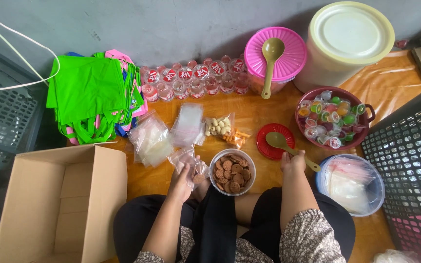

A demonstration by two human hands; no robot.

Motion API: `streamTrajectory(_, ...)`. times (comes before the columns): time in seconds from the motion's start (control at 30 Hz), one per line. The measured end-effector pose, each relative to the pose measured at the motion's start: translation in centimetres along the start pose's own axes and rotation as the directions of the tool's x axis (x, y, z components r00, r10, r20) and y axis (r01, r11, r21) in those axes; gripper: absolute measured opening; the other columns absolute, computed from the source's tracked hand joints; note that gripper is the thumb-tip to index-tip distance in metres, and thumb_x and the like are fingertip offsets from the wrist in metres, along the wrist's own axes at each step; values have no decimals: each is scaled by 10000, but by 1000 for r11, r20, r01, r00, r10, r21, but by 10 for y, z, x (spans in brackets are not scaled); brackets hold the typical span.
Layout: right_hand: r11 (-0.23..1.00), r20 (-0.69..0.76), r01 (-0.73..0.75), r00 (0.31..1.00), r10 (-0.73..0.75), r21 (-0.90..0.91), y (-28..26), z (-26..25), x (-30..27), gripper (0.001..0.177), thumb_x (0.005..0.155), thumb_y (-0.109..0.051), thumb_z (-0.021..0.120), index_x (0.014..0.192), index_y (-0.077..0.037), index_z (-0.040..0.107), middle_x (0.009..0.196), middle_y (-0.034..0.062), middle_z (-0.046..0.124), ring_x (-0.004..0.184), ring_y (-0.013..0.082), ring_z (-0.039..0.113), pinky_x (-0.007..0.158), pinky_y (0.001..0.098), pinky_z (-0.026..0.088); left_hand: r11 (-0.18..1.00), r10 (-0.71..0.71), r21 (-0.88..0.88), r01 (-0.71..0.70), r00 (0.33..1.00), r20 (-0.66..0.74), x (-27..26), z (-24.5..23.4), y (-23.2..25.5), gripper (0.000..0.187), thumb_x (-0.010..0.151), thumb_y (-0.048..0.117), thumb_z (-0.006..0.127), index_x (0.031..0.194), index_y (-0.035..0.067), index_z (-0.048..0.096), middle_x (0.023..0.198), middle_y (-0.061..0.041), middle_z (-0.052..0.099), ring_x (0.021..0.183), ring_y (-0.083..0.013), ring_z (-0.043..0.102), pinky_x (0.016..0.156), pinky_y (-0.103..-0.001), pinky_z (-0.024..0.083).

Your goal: The person scoops cookies from a container into a small plastic bag, seals it, and places it on the floor. They then add small cups of jelly into another plastic bag, seal it, and place both bags into a green reusable bag. Finally, they place the green bag into a cardboard box.

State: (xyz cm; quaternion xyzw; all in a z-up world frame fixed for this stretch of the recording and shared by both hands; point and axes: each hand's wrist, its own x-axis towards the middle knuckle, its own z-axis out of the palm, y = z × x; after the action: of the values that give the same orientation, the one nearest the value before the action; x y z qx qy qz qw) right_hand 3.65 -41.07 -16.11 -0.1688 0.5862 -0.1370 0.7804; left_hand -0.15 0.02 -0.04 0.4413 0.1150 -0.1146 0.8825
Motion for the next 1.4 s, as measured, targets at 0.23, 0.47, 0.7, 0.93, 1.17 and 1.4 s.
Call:
streamTrajectory(0.23,726,-99,562,760,-642,-397,13,38,-81,378,952,-500,707,878,-136,633,758,14,672,722,179,698,692,275,574,989,25,145,-26,1000,11,2,-3,-4,543,866,45,773,1342,55,513,1374,-203,640,1231,-306,632,1012,-457,537)
streamTrajectory(0.47,381,80,366,802,-592,-849,29,22,-54,809,634,-434,989,1273,-113,609,1187,140,582,1124,338,657,960,439,555,987,47,157,-43,999,-26,11,-14,-16,440,885,24,752,1282,-46,576,1321,-246,672,1203,-327,659,999,-464,546)
streamTrajectory(0.7,209,77,223,836,-543,-952,22,35,-95,827,716,-250,972,1332,95,542,1352,266,440,1249,475,572,1055,522,518,988,71,134,-70,997,2,3,-2,-4,474,867,10,764,1301,-31,578,1314,-236,680,1200,-341,662,1005,-478,548)
streamTrajectory(0.93,-216,156,39,818,-554,-976,34,12,24,426,765,-203,837,1143,-26,752,1122,79,743,1067,266,737,891,349,579,991,86,103,-83,996,-22,1,6,6,492,864,2,763,1310,-28,559,1313,-230,677,1203,-333,657,1015,-480,544)
streamTrajectory(1.17,83,328,470,722,-609,-879,20,29,-24,266,786,-283,791,1024,-182,728,909,4,749,970,237,730,848,403,577,990,80,117,-74,996,-45,2,8,3,483,764,-94,833,1185,6,618,1053,-94,697,921,-183,683,784,-324,596)
streamTrajectory(1.4,52,796,819,568,-209,-571,-2,46,-185,376,699,-94,837,1069,-139,788,761,37,725,655,157,687,645,305,562,985,108,149,-84,980,-165,1,9,1,525,756,-43,851,1226,7,622,951,-40,631,887,-139,639,792,-300,591)
